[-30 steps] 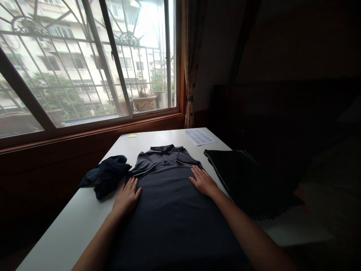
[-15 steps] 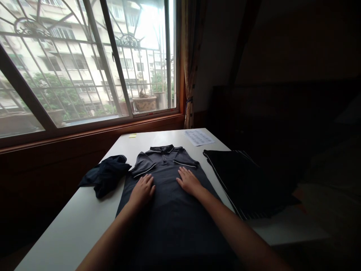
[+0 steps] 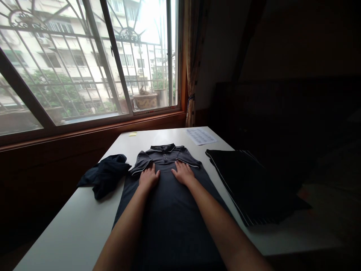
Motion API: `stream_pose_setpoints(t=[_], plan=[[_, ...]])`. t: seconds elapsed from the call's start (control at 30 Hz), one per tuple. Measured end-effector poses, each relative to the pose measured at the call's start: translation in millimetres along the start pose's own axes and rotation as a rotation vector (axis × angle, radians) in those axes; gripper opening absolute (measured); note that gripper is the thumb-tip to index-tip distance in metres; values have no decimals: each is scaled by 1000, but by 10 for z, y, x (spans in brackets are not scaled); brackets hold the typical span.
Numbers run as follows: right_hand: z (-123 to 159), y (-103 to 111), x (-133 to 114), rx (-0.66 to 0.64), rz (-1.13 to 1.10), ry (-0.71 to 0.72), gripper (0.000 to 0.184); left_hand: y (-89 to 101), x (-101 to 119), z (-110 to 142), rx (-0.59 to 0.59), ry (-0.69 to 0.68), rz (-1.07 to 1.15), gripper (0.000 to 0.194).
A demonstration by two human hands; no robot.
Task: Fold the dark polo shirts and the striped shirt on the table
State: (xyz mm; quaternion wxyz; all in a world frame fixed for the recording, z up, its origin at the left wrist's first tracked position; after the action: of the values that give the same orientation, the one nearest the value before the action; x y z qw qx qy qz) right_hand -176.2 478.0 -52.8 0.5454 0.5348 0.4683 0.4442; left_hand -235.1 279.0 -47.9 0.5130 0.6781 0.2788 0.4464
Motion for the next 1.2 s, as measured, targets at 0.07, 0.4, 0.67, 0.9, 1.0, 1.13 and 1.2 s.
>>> stream_pose_setpoints(t=[0.07, 0.4, 0.67, 0.9, 1.0, 1.13, 1.2], plan=[[22, -9, 82, 25, 16, -46, 75, 25, -86, 35, -6, 54, -4, 73], [130, -16, 101, 71, 32, -75, 74, 55, -152, 254, -25, 74, -23, 71], [340, -76, 231, 55, 44, 14, 78, 88, -303, 569, -25, 28, -53, 72], [577, -102, 534, 81, 63, -24, 78, 164, -493, 797, -5, 2, -93, 71], [679, -100, 689, 88, 85, -52, 77, 185, -593, 875, -3, 3, -106, 71], [796, -79, 826, 106, 116, -62, 74, 222, -699, 978, 13, 4, -120, 71], [835, -70, 865, 115, 126, -66, 72, 236, -734, 1013, 21, 10, -117, 71]])
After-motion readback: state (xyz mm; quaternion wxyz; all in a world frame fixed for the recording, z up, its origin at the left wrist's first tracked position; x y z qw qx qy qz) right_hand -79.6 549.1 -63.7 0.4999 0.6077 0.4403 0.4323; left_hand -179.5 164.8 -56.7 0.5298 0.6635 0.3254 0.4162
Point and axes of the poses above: each hand's wrist, its own z-axis away from the middle knuckle, its own y-axis out of the back of the hand, x = y × z, the point moved 5 cm from there along -z, towards the middle knuckle, and after that the axes turned 13 degrees about z, right-handed, at the moved point
